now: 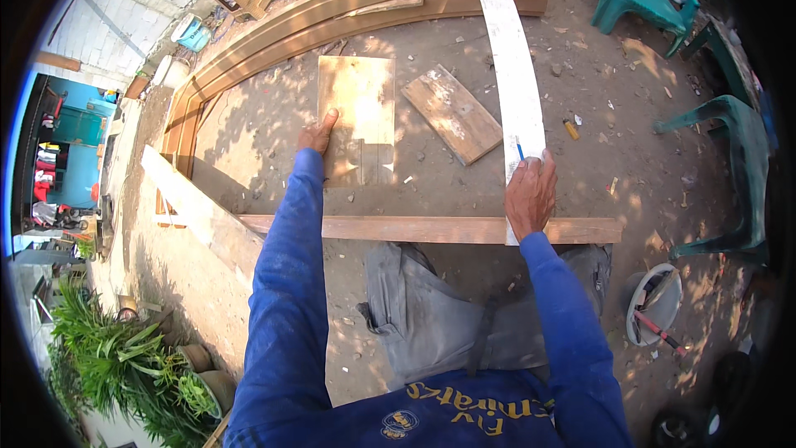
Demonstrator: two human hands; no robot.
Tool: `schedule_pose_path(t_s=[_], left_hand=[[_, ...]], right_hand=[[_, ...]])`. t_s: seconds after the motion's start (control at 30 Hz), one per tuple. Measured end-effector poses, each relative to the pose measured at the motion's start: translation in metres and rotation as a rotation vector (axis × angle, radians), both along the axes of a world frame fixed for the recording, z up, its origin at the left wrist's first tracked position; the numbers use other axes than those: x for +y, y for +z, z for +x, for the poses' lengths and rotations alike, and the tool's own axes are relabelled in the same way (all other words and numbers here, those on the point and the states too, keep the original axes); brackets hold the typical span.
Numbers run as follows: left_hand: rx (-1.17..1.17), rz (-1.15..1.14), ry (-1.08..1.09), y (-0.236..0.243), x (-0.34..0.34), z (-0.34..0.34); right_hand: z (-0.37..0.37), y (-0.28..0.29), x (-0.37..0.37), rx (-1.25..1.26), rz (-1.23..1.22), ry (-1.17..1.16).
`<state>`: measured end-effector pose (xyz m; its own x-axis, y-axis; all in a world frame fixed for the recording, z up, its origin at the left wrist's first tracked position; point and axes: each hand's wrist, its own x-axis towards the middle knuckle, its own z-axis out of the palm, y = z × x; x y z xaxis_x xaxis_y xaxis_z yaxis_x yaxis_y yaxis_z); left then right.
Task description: The person uses a tape measure to check dimensions and marks a line on a wooden plank using a pen.
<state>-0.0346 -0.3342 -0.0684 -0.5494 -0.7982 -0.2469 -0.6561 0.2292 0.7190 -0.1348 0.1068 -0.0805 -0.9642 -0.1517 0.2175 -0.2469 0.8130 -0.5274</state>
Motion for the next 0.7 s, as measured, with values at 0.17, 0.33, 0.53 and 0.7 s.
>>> schedule_pose_path(t_s=[0.17, 0.33, 0.53, 0.7], left_hand=[[0.001, 0.232, 0.265, -0.130, -0.049, 0.040], [0.162, 0.735, 0.351, -0.202, 0.035, 0.012], [-0.278, -0.169, 0.488, -0.212, 0.025, -0.004], [0.066, 0.455, 0.334, -0.235, 0.101, -0.097]], right_hand=[[0.005, 0.008, -0.014, -0.019, 0.000, 0.031], [-0.006, -0.006, 0.003, -0.007, 0.090, -0.020], [-0.003, -0.003, -0.005, 0.007, 0.068, 0.032], [-0.007, -0.008, 0.002, 0.014, 0.088, -0.010]])
